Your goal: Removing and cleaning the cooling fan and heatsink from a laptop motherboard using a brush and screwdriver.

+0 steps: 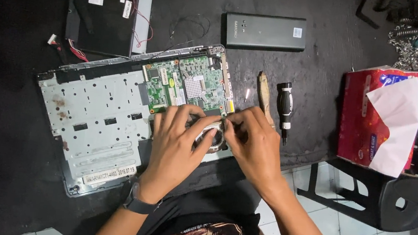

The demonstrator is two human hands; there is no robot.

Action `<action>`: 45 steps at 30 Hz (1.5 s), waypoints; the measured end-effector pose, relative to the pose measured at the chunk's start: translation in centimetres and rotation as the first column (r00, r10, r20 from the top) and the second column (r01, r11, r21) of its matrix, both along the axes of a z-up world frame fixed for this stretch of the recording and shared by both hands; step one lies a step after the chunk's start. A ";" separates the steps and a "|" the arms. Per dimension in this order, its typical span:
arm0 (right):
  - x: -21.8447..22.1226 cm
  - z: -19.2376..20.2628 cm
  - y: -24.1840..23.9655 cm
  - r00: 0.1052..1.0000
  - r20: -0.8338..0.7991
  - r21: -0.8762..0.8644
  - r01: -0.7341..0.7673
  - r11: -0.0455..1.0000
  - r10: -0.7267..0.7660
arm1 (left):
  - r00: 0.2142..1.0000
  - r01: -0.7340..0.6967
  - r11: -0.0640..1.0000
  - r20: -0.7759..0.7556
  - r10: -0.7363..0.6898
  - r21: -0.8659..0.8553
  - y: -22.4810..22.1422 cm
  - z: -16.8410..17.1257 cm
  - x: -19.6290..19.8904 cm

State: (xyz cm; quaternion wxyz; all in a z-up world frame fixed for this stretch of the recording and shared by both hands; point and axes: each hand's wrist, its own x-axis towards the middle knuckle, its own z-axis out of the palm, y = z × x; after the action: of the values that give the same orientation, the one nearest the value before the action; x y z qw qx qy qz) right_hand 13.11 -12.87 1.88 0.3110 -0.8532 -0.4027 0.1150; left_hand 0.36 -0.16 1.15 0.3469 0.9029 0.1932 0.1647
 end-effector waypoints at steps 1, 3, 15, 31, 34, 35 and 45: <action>0.1 0.1 0.0 1.000 0.001 0.000 -0.002 1.000 0.002 | 1.000 -0.002 1.000 0.001 0.002 0.000 0.0 -0.1 0.0; 0.3 0.2 0.0 0.998 0.056 -0.059 -0.033 0.998 0.037 | 1.000 0.005 1.000 -0.020 -0.005 0.018 0.0 -0.3 0.0; 1.6 1.0 0.8 0.988 -0.028 -0.185 -0.156 0.970 0.154 | 1.000 0.014 1.000 -0.003 -0.014 0.013 0.2 -0.4 -0.1; 2.0 4.0 1.8 0.977 -0.067 -0.255 -0.215 0.943 0.204 | 1.000 0.016 0.999 -0.020 -0.015 0.030 0.2 -0.5 -0.1; 2.2 4.1 1.3 0.979 -0.060 -0.211 -0.205 0.956 0.197 | 0.999 0.019 0.999 -0.029 -0.017 0.037 0.2 -0.7 0.0; 2.3 3.9 1.2 0.983 -0.057 -0.201 -0.183 0.962 0.175 | 0.999 0.020 0.999 -0.031 -0.019 0.033 0.2 -0.8 0.0; 2.6 1.6 0.6 0.960 0.055 -0.077 -0.271 0.959 0.276 | 0.999 0.033 0.999 -0.029 -0.032 0.017 0.3 -0.6 0.0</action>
State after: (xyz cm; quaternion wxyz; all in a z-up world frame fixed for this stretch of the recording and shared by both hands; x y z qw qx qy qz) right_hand 15.71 -12.22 3.43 0.2493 -0.8028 -0.5225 0.1427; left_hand 0.32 0.17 0.51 0.3390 0.9111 0.1820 0.1479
